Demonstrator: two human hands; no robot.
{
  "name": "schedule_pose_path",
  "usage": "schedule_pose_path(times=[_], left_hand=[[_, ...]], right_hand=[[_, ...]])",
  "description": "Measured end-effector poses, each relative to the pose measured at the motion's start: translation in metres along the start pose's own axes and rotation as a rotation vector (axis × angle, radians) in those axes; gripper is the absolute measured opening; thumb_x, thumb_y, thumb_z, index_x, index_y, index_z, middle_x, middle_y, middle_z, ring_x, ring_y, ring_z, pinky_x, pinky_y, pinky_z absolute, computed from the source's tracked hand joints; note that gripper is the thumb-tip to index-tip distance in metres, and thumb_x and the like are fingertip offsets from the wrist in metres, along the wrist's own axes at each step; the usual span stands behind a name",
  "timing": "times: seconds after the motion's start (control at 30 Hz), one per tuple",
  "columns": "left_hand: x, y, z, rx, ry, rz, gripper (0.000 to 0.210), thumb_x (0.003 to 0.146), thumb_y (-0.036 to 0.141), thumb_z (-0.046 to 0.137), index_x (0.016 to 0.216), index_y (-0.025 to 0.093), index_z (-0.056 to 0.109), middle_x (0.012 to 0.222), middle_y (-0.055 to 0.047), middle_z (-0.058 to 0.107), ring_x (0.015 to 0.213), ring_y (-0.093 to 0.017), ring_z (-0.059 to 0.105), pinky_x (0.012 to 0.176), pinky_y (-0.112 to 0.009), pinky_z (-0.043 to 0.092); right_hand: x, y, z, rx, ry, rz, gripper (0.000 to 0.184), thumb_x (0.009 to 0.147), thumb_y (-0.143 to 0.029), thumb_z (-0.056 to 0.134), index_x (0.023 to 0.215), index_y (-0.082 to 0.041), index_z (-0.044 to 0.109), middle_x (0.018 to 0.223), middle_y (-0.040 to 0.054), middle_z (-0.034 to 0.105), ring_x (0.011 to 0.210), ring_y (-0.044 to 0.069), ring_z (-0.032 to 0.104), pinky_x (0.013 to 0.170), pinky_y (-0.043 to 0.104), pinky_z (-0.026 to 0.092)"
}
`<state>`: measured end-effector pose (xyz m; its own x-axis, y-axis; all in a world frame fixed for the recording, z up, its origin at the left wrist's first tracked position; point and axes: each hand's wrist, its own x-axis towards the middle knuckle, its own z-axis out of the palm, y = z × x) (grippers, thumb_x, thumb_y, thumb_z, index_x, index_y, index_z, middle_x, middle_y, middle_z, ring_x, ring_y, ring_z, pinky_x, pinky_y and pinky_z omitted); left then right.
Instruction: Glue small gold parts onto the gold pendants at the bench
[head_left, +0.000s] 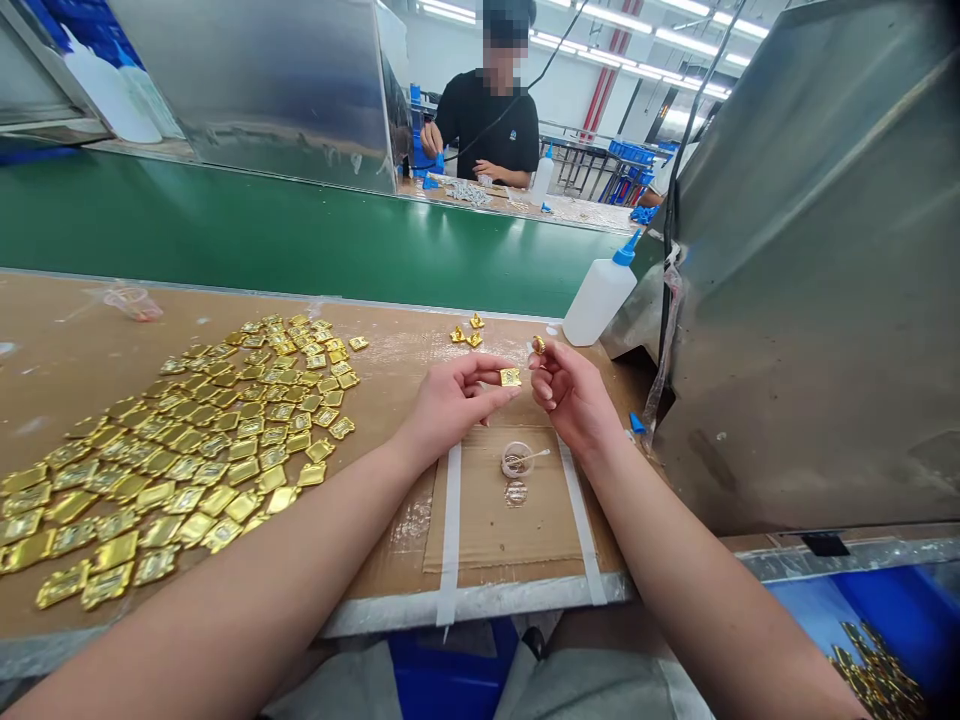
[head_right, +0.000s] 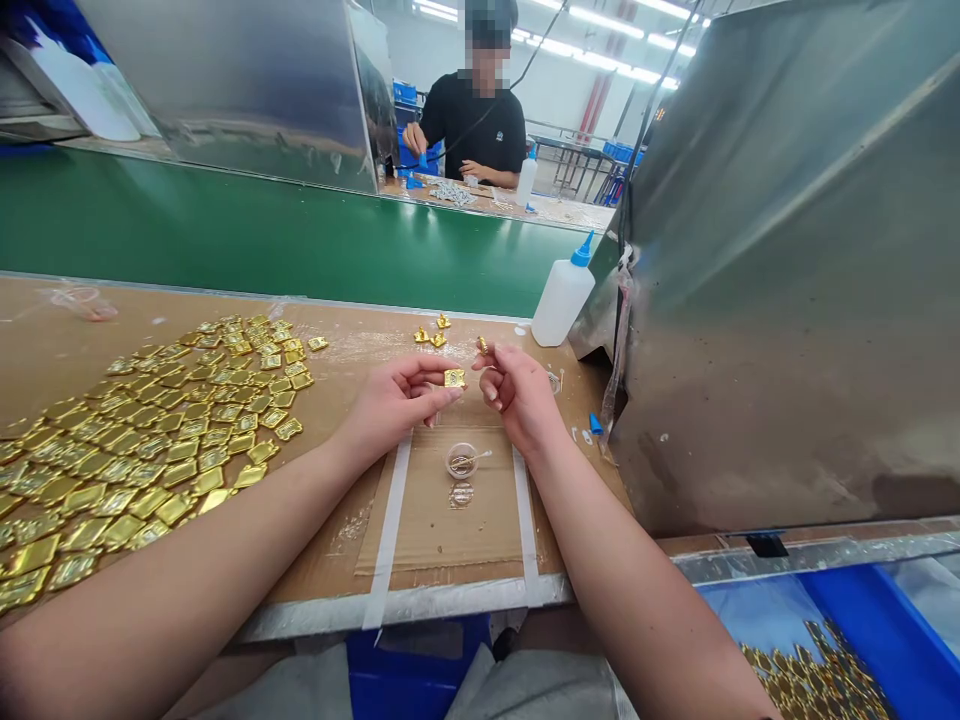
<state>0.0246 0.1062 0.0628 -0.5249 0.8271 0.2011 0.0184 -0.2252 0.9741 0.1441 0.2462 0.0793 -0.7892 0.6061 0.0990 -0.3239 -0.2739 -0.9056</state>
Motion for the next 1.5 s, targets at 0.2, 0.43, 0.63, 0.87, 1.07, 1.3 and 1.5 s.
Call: schedule_pose_path(times=[0.2,0.43,0.63,0.87,1.07,1.3,1.5], left_hand=[[0.0,0.003,0.0,-0.029,-0.047,-0.056,0.043,0.076,0.031,0.089,0.112,0.013,0.075,0.089,-0.005,0.074,0.053,-0.005,0.055,0.047,-0.018,0.049],[-0.002,0.006,0.0,-0.005,-0.029,-0.066,0.041,0.077,0.031,0.088,0.112,0.014,0.076,0.083,-0.002,0.07,0.05,-0.005,0.053,0.045,-0.019,0.048],[-0.003,0.006,0.001,0.025,-0.047,-0.07,0.041,0.077,0.032,0.088,0.113,0.015,0.076,0.085,-0.003,0.072,0.052,-0.006,0.055,0.046,-0.019,0.048],[-0.001,0.005,0.0,0.039,-0.036,-0.078,0.043,0.076,0.033,0.089,0.112,0.015,0.076,0.086,-0.004,0.073,0.051,-0.006,0.055,0.048,-0.02,0.048],[-0.001,0.004,-0.001,0.053,-0.034,-0.064,0.04,0.079,0.033,0.087,0.112,0.015,0.076,0.086,-0.003,0.074,0.05,-0.006,0.054,0.047,-0.02,0.046],[-0.003,0.012,-0.001,0.015,-0.033,-0.104,0.048,0.076,0.036,0.09,0.115,0.012,0.076,0.091,-0.007,0.076,0.053,-0.007,0.056,0.049,-0.022,0.049],[-0.003,0.014,-0.002,0.023,-0.059,-0.125,0.046,0.08,0.031,0.087,0.12,0.013,0.076,0.097,-0.009,0.078,0.054,-0.007,0.056,0.052,-0.023,0.05]], right_hand=[[-0.003,0.003,-0.001,-0.055,-0.015,-0.01,0.028,0.08,-0.043,0.083,0.079,-0.019,0.068,0.08,-0.0007,0.065,0.052,0.005,0.039,0.041,0.02,0.021],[-0.002,-0.002,0.0,-0.013,0.011,0.011,0.029,0.081,-0.049,0.079,0.096,-0.024,0.073,0.096,0.0023,0.075,0.052,0.006,0.034,0.042,0.023,0.021],[-0.003,-0.009,0.001,-0.034,-0.003,0.081,0.029,0.088,-0.046,0.069,0.112,-0.031,0.076,0.124,0.002,0.074,0.054,0.008,0.03,0.044,0.026,0.023],[-0.005,-0.007,0.001,-0.008,-0.04,0.087,0.033,0.088,-0.041,0.066,0.118,-0.031,0.077,0.129,0.0036,0.073,0.057,0.008,0.037,0.046,0.026,0.027],[-0.006,-0.006,0.001,-0.037,-0.076,0.069,0.034,0.091,-0.041,0.06,0.118,-0.03,0.077,0.13,0.0045,0.073,0.058,0.009,0.042,0.047,0.027,0.028],[-0.008,0.004,0.002,-0.244,0.034,-0.157,0.026,0.085,-0.041,0.078,0.104,-0.025,0.082,0.099,0.0045,0.077,0.05,0.006,0.038,0.045,0.026,0.028],[-0.008,0.007,0.0,-0.314,0.063,-0.176,0.025,0.087,-0.046,0.078,0.09,-0.021,0.08,0.086,0.0034,0.075,0.05,0.007,0.035,0.046,0.026,0.03]])
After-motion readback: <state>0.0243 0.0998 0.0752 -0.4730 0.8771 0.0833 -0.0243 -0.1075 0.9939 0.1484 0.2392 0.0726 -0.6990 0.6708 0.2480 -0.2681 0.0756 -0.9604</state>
